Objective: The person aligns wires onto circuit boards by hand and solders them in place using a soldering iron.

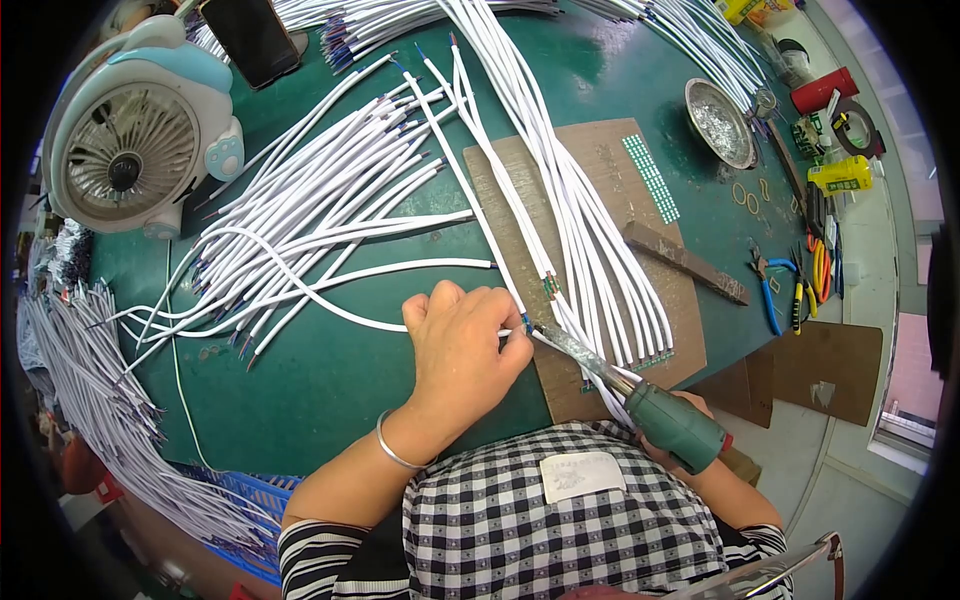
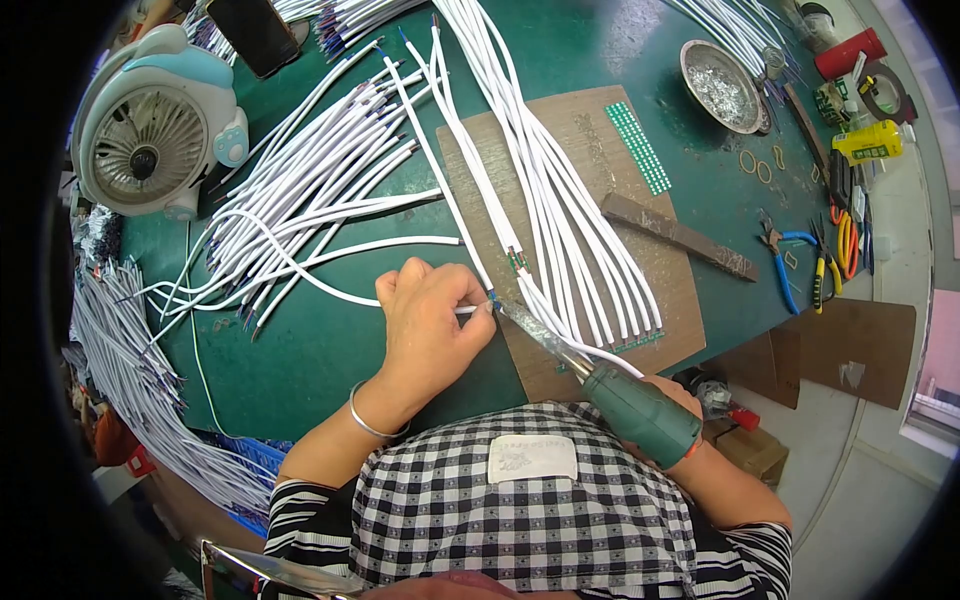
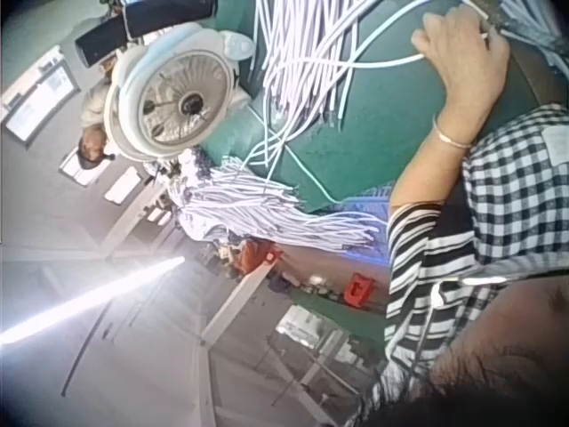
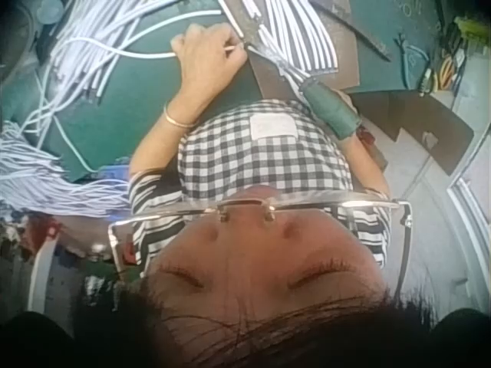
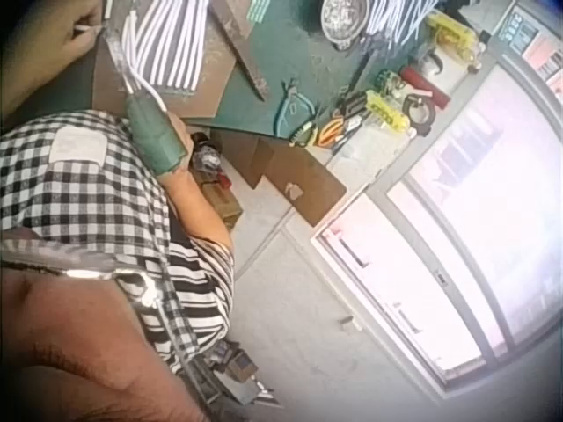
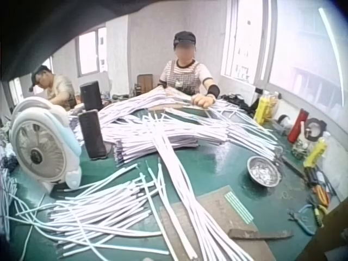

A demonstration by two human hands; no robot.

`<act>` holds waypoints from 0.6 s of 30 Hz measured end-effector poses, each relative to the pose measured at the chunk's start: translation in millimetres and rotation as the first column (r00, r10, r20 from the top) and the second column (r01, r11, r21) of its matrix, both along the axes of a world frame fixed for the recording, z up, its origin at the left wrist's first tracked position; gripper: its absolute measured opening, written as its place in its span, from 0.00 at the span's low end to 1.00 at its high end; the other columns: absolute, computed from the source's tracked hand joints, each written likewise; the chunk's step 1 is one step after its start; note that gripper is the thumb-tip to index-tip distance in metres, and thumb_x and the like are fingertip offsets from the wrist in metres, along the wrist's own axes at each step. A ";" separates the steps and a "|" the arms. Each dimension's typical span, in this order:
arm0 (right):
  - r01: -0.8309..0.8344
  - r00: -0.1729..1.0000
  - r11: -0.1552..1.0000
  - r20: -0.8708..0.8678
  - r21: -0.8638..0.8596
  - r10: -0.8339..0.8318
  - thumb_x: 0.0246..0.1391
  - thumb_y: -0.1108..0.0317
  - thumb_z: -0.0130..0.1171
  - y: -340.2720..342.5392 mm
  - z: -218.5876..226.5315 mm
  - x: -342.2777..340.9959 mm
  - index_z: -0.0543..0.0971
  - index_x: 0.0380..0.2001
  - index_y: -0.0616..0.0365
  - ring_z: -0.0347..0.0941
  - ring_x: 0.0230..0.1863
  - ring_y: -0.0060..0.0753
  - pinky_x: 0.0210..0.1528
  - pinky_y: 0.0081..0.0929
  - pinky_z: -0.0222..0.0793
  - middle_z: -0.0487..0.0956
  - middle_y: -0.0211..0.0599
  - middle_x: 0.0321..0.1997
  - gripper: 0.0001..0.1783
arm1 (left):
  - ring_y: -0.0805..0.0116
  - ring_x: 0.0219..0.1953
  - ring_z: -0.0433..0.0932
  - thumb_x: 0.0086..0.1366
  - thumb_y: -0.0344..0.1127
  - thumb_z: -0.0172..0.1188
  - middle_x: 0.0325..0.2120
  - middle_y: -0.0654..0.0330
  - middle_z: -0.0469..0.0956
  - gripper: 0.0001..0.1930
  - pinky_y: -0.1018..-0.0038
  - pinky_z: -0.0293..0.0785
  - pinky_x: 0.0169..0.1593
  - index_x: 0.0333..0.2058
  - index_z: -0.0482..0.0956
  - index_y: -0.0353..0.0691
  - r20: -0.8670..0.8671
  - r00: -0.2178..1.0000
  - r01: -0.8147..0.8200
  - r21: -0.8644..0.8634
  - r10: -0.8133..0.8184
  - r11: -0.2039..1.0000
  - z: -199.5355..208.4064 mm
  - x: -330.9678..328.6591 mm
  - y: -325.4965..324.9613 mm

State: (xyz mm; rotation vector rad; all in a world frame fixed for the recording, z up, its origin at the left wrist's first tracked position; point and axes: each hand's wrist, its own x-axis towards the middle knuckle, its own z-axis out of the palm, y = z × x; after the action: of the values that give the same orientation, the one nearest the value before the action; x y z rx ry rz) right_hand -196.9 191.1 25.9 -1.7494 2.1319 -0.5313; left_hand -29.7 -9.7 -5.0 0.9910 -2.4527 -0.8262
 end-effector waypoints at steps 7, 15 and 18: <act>0.104 0.988 0.977 0.091 0.186 -0.122 0.34 0.68 0.62 10.7 -2.0 -2.4 0.78 0.20 0.54 0.73 0.19 0.36 0.23 0.27 0.71 0.75 0.35 0.19 0.05 | 0.66 0.28 0.62 0.45 0.32 0.60 0.19 0.68 0.71 0.05 0.66 0.51 0.38 0.19 0.71 0.45 -0.002 1.000 0.002 0.010 -0.002 1.000 -0.8 0.6 -0.2; 0.010 1.000 0.992 -0.030 0.127 -0.006 0.33 0.66 0.62 -3.1 6.0 0.0 0.78 0.21 0.54 0.73 0.19 0.38 0.23 0.29 0.71 0.75 0.35 0.19 0.07 | 0.66 0.28 0.63 0.46 0.32 0.59 0.19 0.68 0.71 0.05 0.66 0.52 0.39 0.20 0.72 0.45 -0.005 1.000 0.008 0.002 -0.008 1.000 -2.2 0.8 -0.1; 0.015 0.999 0.986 -0.043 0.168 -0.008 0.33 0.65 0.62 -6.6 11.8 2.0 0.78 0.21 0.53 0.73 0.20 0.39 0.23 0.30 0.71 0.76 0.35 0.20 0.08 | 0.66 0.28 0.63 0.45 0.32 0.59 0.19 0.68 0.71 0.05 0.66 0.52 0.39 0.20 0.72 0.45 -0.007 1.000 0.010 -0.006 -0.010 1.000 -2.2 1.1 0.0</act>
State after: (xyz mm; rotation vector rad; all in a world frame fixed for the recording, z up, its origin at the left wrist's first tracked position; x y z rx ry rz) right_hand -194.9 184.5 37.6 -1.6702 2.1481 -0.3095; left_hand -28.6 -9.7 -7.2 0.9729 -2.4542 -0.8241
